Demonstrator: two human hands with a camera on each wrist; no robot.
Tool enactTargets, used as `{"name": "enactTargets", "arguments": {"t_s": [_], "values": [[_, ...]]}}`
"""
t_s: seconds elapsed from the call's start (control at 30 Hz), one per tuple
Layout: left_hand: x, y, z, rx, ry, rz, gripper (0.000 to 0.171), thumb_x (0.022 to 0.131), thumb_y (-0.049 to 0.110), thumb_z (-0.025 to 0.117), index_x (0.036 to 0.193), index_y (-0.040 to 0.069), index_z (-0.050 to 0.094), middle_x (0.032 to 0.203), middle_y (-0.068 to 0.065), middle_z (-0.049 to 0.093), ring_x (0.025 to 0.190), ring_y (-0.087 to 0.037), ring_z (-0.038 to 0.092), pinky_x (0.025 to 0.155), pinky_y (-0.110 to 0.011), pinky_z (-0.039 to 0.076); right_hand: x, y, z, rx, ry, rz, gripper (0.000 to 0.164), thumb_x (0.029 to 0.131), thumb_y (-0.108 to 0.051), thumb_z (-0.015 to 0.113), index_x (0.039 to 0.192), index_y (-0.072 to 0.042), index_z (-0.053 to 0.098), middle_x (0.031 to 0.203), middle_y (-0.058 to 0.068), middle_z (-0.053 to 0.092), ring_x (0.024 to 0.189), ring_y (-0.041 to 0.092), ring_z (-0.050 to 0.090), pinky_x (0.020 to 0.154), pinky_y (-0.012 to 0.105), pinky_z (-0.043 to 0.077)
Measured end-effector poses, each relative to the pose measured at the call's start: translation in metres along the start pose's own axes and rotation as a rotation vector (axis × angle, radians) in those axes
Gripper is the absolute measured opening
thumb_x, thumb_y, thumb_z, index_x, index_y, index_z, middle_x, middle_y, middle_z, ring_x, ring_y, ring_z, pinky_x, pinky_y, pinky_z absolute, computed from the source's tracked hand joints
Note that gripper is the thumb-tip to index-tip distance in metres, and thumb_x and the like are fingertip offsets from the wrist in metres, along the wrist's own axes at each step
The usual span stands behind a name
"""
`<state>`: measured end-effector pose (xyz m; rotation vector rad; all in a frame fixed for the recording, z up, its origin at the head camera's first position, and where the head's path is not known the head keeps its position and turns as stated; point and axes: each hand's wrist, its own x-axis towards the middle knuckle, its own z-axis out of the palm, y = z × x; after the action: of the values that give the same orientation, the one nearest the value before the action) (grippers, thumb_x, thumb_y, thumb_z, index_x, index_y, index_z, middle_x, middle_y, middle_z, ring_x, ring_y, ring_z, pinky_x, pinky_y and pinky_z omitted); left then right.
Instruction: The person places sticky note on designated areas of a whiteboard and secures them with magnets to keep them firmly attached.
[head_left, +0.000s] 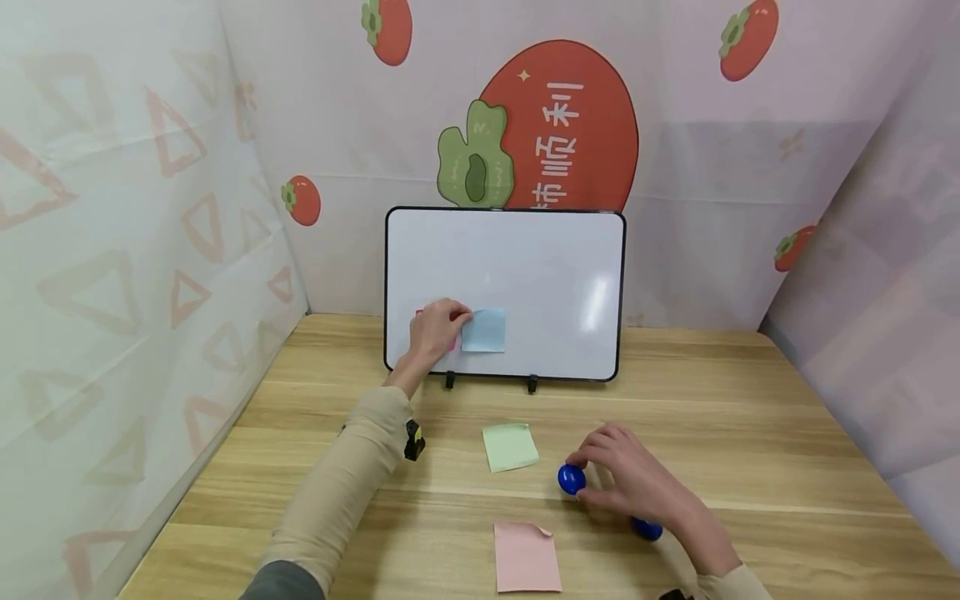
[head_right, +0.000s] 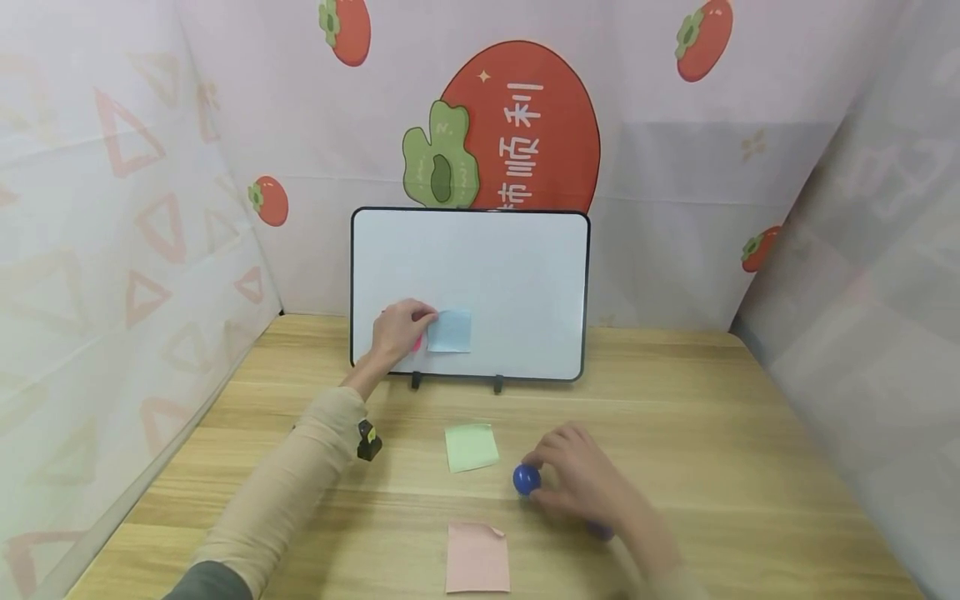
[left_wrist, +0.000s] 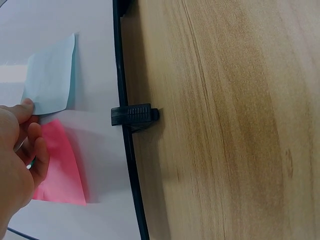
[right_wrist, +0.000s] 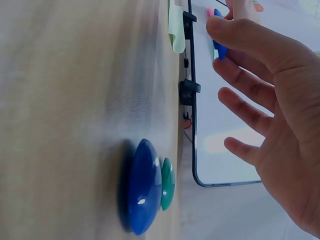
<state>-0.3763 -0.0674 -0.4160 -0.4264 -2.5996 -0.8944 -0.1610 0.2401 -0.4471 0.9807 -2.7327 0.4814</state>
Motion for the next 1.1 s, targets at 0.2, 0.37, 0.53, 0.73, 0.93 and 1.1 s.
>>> {"name": "enactTargets", "arguments": {"t_s": [0.2,0.37,0.53,0.73,0.93,1.1], "values": [[0.0,0.0,0.001,0.011,0.007,0.005,0.018,0.094,0.03,0.069,0.102,0.016,0.078,0.104,-0.002,0.075,0.091,-0.019,0.069,0.069,-0.035,0.053,0.016,0.003,-0.002,0.017,0.035,-0.01,0.03,0.077,-0.03,0.085,0.104,-0.022,0.073,0.1,-0.013,0.066,0.102,0.012,0.054,0.093,0.045,0.045],[0.0,0.001,0.001,0.007,0.016,0.011,0.018,0.094,0.029,0.069,0.101,0.016,0.078,0.103,-0.002,0.075,0.089,-0.019,0.069,0.067,-0.034,0.052,0.028,0.005,-0.003,0.014,0.072,-0.021,0.032,0.076,-0.029,0.086,0.104,-0.021,0.074,0.099,-0.013,0.066,0.102,0.012,0.053,0.094,0.044,0.044],[-0.001,0.002,0.001,0.008,0.016,0.012,0.018,0.094,0.029,0.069,0.102,0.016,0.078,0.102,-0.002,0.075,0.089,-0.02,0.069,0.067,-0.034,0.053,0.039,0.006,-0.004,0.029,0.115,-0.036,0.034,0.075,-0.028,0.087,0.105,-0.019,0.074,0.1,-0.01,0.067,0.103,0.014,0.054,0.094,0.043,0.044],[-0.001,0.001,0.002,0.012,0.011,0.008,0.019,0.094,0.03,0.069,0.102,0.016,0.078,0.103,-0.002,0.075,0.09,-0.02,0.069,0.068,-0.035,0.053,0.052,0.01,-0.004,0.019,0.184,-0.098,0.037,0.073,-0.025,0.089,0.105,-0.016,0.073,0.098,-0.006,0.068,0.099,0.015,0.054,0.089,0.042,0.045],[-0.002,0.0,0.003,0.019,0.013,0.004,0.02,0.095,0.031,0.068,0.103,0.016,0.078,0.103,-0.002,0.074,0.088,-0.019,0.069,0.066,-0.032,0.052,0.066,0.015,-0.002,0.025,0.224,-0.118,0.039,0.073,-0.023,0.089,0.108,-0.014,0.073,0.097,-0.002,0.067,0.099,0.017,0.053,0.088,0.043,0.044],[-0.003,0.001,0.003,0.022,0.025,0.01,0.02,0.095,0.031,0.067,0.103,0.016,0.078,0.102,-0.002,0.074,0.085,-0.018,0.069,0.064,-0.03,0.05,0.08,0.017,0.0,0.02,0.249,-0.117,0.04,0.074,-0.023,0.088,0.109,-0.012,0.073,0.097,0.0,0.067,0.1,0.02,0.054,0.091,0.047,0.044]]}}
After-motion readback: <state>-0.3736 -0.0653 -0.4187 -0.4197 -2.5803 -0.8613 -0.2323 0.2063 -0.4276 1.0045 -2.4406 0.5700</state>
